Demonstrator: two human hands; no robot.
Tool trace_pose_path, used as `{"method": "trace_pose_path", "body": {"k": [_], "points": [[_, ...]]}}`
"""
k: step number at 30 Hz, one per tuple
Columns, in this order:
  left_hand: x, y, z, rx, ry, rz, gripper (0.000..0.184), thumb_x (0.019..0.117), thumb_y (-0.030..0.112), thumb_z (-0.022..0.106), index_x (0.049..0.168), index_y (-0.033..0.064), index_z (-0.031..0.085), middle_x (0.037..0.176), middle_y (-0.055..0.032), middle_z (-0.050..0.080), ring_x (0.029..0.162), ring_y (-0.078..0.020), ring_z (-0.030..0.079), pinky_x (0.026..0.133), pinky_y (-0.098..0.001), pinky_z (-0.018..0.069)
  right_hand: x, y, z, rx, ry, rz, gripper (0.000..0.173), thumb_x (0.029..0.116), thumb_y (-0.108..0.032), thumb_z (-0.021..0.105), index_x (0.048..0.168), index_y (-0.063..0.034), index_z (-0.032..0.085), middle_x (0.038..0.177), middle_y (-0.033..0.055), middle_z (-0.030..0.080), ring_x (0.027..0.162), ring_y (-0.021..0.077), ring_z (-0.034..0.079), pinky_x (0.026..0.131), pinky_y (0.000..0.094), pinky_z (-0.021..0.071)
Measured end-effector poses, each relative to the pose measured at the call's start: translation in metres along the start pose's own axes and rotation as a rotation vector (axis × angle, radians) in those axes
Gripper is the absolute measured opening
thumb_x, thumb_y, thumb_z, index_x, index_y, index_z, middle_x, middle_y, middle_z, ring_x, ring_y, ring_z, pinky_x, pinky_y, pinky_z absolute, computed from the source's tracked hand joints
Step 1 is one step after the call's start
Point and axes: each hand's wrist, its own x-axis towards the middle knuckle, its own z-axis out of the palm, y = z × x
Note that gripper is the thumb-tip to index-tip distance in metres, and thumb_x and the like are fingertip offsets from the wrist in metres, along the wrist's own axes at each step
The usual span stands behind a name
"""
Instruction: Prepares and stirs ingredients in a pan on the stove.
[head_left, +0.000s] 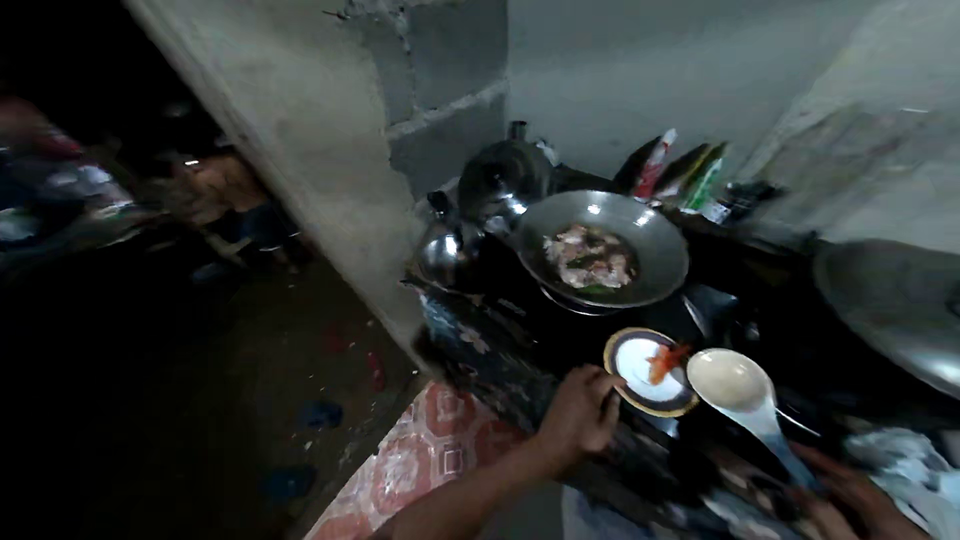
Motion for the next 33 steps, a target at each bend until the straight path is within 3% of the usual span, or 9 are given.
{"method": "trace_pose_path", "body": {"k": [2,4,10,14,20,24,28,31,33], "points": [[0.02,0.003,0.002,0.06,-0.079,0.01,0.033,0.0995,0.015,0.059,0.13,0.0062,0.068,0.129,-0.02,0.064,0.123,-0.0346,0.06,0.106,-0.0468,0.0489,-0.002,-0.014,0.005,-0.148,0.047,0.045,0.046,0.1014,-0.015,0.055,0.143,0.0036,0.054,0.12,0.0283,0.067,0.102,0.0394,0.069,0.09,0.0585,0.0543],[0.039,0.005,0.005,0.125,-0.164,0.006,0.035,0.1005,0.018,0.058,0.132,0.0065,0.067,0.133,-0.0187,0.062,0.126,-0.0337,0.057,0.109,-0.0445,0.0466,-0.001,-0.027,0.009,-0.231,0.064,0.091,0.045,0.0998,-0.014,0.057,0.142,0.0012,0.058,0.124,0.0282,0.067,0.106,0.0445,0.068,0.093,0.064,0.0518],[0.094,0.015,0.02,0.24,-0.42,-0.076,0.047,0.1006,0.02,0.06,0.141,-0.0017,0.055,0.149,-0.0229,0.048,0.141,-0.036,0.045,0.118,-0.0442,0.0378,0.017,-0.052,0.029,-0.428,0.142,0.197,0.039,0.0979,-0.014,0.06,0.134,-0.0021,0.065,0.118,0.0262,0.07,0.105,0.0468,0.068,0.09,0.0674,0.0522],[0.118,0.016,0.035,0.264,-0.49,-0.118,0.048,0.1008,0.02,0.059,0.143,-0.0025,0.053,0.15,-0.025,0.047,0.143,-0.0372,0.042,0.12,-0.047,0.0349,0.043,-0.074,0.045,-0.471,0.078,0.281,0.04,0.1007,-0.015,0.058,0.139,-0.0018,0.062,0.123,0.0252,0.068,0.111,0.0438,0.067,0.095,0.0625,0.0524],[0.115,0.015,0.042,0.136,-0.49,-0.155,0.052,0.0977,0.009,0.061,0.147,0.0012,0.049,0.15,-0.0241,0.046,0.139,-0.0348,0.047,0.116,-0.0445,0.0402,0.045,-0.073,0.056,-0.329,0.094,0.226,0.04,0.0998,-0.013,0.058,0.138,-0.0026,0.063,0.121,0.0208,0.07,0.108,0.037,0.069,0.097,0.0564,0.0535],[0.107,0.011,0.046,0.076,-0.453,-0.145,0.051,0.1026,0.012,0.055,0.152,0.0033,0.046,0.148,-0.0233,0.048,0.135,-0.0329,0.052,0.114,-0.0415,0.0436,0.031,-0.044,0.057,-0.147,0.165,0.181,0.038,0.0979,-0.014,0.058,0.134,-0.0047,0.067,0.114,0.0162,0.073,0.098,0.0297,0.072,0.09,0.0532,0.0559],[0.102,0.016,0.043,0.079,-0.444,-0.124,0.048,0.1024,0.011,0.054,0.149,0.0022,0.049,0.146,-0.0231,0.049,0.134,-0.0324,0.053,0.113,-0.0406,0.0441,0.023,-0.022,0.061,-0.006,0.216,0.168,0.038,0.0956,-0.02,0.058,0.131,-0.0091,0.07,0.107,0.0091,0.075,0.09,0.0197,0.072,0.083,0.0462,0.0582],[0.099,0.027,0.034,0.063,-0.445,-0.078,0.047,0.1021,0.011,0.055,0.149,0.0031,0.05,0.144,-0.022,0.051,0.13,-0.0309,0.055,0.111,-0.0392,0.0462,0.012,-0.025,0.052,-0.019,0.258,0.122,0.041,0.0931,-0.024,0.058,0.129,-0.01,0.071,0.102,0.0071,0.076,0.081,0.0148,0.071,0.076,0.0406,0.0599],[0.1,0.039,0.022,0.045,-0.423,-0.059,0.048,0.1027,0.012,0.055,0.15,0.005,0.049,0.146,-0.0209,0.05,0.129,-0.0293,0.057,0.11,-0.0387,0.0472,0.007,-0.038,0.038,-0.048,0.273,0.077,0.041,0.0925,-0.022,0.058,0.129,-0.0078,0.071,0.104,0.0102,0.076,0.081,0.0168,0.071,0.075,0.0421,0.0598]]}}
